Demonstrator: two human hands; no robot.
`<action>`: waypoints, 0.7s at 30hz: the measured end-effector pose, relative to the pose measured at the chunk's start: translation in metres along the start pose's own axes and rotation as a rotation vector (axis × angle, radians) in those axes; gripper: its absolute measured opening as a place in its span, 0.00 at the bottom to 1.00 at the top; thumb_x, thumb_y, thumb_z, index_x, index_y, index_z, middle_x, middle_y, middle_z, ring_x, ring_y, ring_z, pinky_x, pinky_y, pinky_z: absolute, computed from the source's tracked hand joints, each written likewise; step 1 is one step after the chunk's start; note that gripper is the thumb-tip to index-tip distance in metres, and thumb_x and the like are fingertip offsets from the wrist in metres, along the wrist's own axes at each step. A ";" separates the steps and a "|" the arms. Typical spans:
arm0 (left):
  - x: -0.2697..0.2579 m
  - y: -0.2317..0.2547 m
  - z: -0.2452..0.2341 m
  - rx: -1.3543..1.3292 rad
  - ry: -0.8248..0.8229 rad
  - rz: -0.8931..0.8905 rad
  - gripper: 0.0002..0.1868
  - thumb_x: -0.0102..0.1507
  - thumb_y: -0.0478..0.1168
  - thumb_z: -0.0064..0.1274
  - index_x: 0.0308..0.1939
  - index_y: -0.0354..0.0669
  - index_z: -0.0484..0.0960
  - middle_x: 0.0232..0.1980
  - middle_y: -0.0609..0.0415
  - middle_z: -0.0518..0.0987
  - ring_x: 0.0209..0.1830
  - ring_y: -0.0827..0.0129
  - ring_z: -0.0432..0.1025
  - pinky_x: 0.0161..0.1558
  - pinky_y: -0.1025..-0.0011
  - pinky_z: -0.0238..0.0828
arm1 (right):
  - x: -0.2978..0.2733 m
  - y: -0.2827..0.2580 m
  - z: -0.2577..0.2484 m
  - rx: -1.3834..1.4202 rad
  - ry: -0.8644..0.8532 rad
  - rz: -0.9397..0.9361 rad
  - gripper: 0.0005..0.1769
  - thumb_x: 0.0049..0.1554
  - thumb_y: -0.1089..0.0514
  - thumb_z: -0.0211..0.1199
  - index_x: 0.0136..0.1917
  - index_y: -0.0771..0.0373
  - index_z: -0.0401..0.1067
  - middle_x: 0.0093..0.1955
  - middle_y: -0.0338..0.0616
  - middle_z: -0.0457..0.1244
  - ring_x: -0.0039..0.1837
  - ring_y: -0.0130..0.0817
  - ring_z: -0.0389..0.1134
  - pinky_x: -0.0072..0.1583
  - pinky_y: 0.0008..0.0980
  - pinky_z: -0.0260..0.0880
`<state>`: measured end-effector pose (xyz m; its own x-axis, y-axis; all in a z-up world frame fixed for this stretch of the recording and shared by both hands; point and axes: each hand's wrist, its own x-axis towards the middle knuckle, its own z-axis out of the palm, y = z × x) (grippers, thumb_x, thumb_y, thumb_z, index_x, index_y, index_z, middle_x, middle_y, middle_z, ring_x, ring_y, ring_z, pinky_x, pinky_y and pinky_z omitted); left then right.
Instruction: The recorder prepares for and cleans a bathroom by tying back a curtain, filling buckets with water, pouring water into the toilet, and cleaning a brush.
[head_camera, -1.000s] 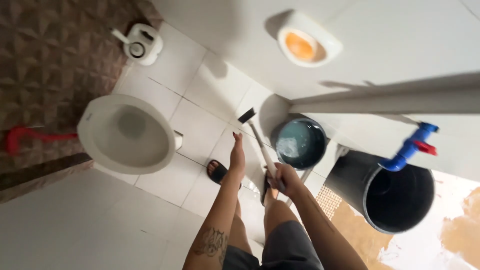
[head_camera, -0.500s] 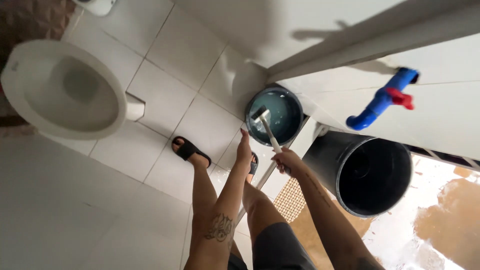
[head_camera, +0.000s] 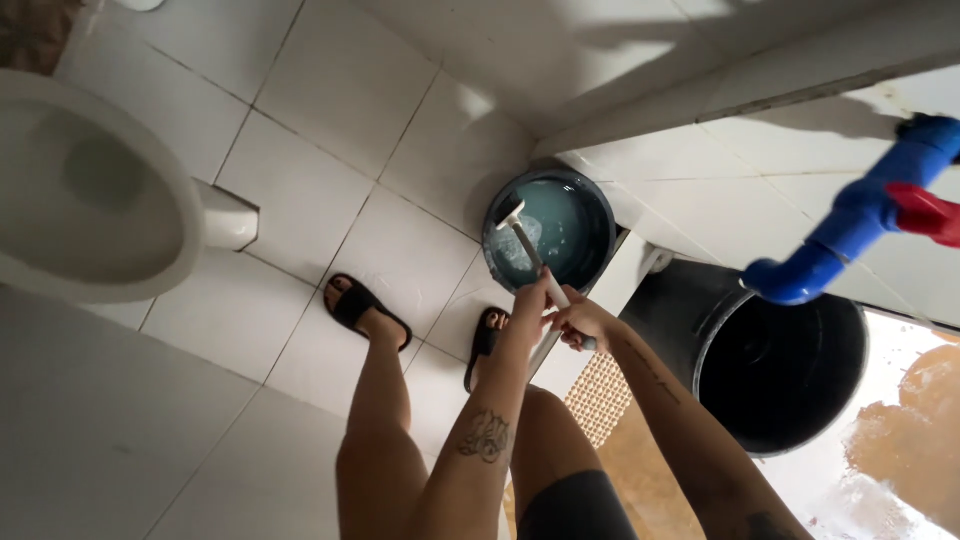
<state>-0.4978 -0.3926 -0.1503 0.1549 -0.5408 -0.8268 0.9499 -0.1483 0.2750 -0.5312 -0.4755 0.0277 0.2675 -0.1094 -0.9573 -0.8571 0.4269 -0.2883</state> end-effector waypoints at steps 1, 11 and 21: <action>0.006 0.003 0.005 0.004 -0.001 -0.004 0.33 0.69 0.63 0.53 0.55 0.33 0.76 0.44 0.51 0.71 0.46 0.64 0.67 0.39 0.63 0.68 | 0.004 -0.004 0.001 0.005 0.001 0.001 0.25 0.51 0.73 0.58 0.59 0.54 0.62 0.28 0.43 0.57 0.22 0.27 0.53 0.24 0.30 0.51; 0.053 0.025 -0.017 -0.260 0.182 -0.167 0.13 0.63 0.37 0.57 0.50 0.37 0.78 0.46 0.50 0.75 0.46 0.62 0.70 0.40 0.60 0.73 | 0.052 -0.023 0.025 0.038 -0.053 0.006 0.53 0.53 0.70 0.54 0.83 0.36 0.39 0.26 0.42 0.56 0.22 0.28 0.56 0.25 0.32 0.59; 0.077 0.070 -0.063 -0.289 0.292 -0.073 0.12 0.60 0.34 0.60 0.46 0.31 0.80 0.41 0.47 0.79 0.39 0.59 0.73 0.40 0.60 0.70 | 0.082 -0.065 0.075 0.096 -0.122 -0.067 0.45 0.56 0.70 0.49 0.82 0.48 0.40 0.30 0.45 0.60 0.22 0.28 0.59 0.25 0.31 0.63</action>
